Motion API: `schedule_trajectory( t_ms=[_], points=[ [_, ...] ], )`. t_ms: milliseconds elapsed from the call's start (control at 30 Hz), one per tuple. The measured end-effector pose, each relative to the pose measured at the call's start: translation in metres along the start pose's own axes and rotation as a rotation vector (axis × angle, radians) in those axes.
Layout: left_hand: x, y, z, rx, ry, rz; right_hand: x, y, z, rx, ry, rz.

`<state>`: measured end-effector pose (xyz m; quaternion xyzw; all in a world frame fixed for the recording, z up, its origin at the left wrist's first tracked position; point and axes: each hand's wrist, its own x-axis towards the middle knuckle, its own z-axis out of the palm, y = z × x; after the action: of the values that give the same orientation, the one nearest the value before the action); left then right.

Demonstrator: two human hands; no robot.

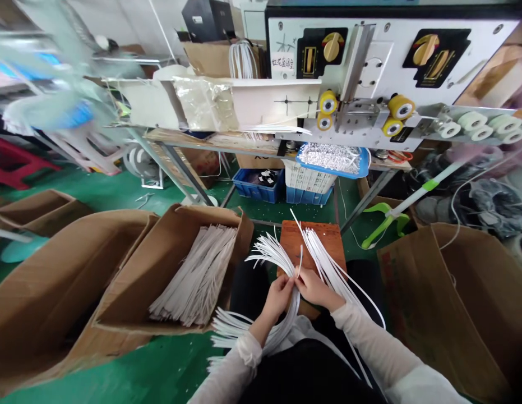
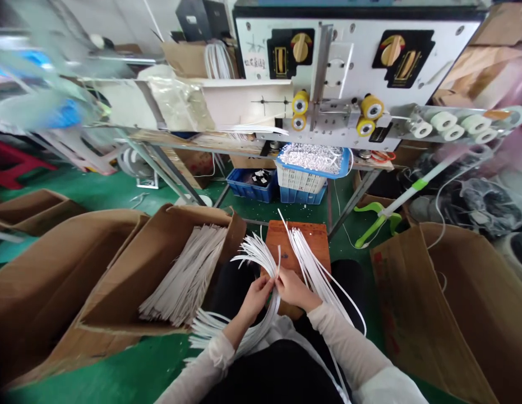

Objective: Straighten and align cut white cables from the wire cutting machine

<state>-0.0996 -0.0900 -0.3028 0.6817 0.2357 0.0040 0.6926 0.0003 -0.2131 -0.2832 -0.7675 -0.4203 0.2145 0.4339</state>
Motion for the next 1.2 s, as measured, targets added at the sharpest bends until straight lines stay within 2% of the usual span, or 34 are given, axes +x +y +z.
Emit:
schedule_trajectory(
  t_ms=[167, 333, 467, 533, 600, 667, 800, 933, 1033, 1100, 1200],
  points=[
    [0.003, 0.000, 0.003, 0.188, 0.061, 0.122, -0.007, 0.005, -0.003, 0.155, 0.029, 0.005],
    [0.006, 0.015, 0.000, 0.412, 0.026, 0.111, -0.007, 0.009, -0.005, 0.123, -0.060, -0.045],
    [0.004, 0.035, -0.013, 0.595, -0.030, 0.076, -0.004, 0.007, -0.006, 0.139, -0.092, -0.044],
    [0.000, 0.041, -0.025, 0.687, -0.071, 0.087, -0.005, 0.004, -0.009, 0.150, -0.048, -0.047],
    [-0.003, 0.042, -0.037, 0.771, -0.095, 0.105, -0.007, 0.001, -0.013, 0.157, 0.028, -0.007],
    [-0.006, 0.040, -0.048, 0.837, -0.098, 0.128, -0.010, -0.003, -0.017, 0.232, 0.053, 0.098],
    [-0.009, 0.034, -0.058, 0.937, -0.080, 0.187, -0.012, -0.007, -0.014, 0.516, -0.059, 0.291],
    [-0.012, 0.044, -0.057, 1.003, -0.052, 0.268, -0.002, -0.008, -0.006, 0.496, -0.052, 0.314],
    [-0.012, 0.055, -0.048, 1.001, -0.032, 0.378, 0.004, -0.011, -0.006, 0.447, -0.026, 0.323],
    [-0.010, 0.059, -0.039, 0.970, -0.032, 0.424, 0.004, -0.016, -0.009, 0.385, -0.053, 0.277],
    [-0.009, 0.056, -0.024, 0.921, -0.044, 0.408, 0.001, -0.021, -0.014, 0.251, -0.066, 0.194]
  ],
)
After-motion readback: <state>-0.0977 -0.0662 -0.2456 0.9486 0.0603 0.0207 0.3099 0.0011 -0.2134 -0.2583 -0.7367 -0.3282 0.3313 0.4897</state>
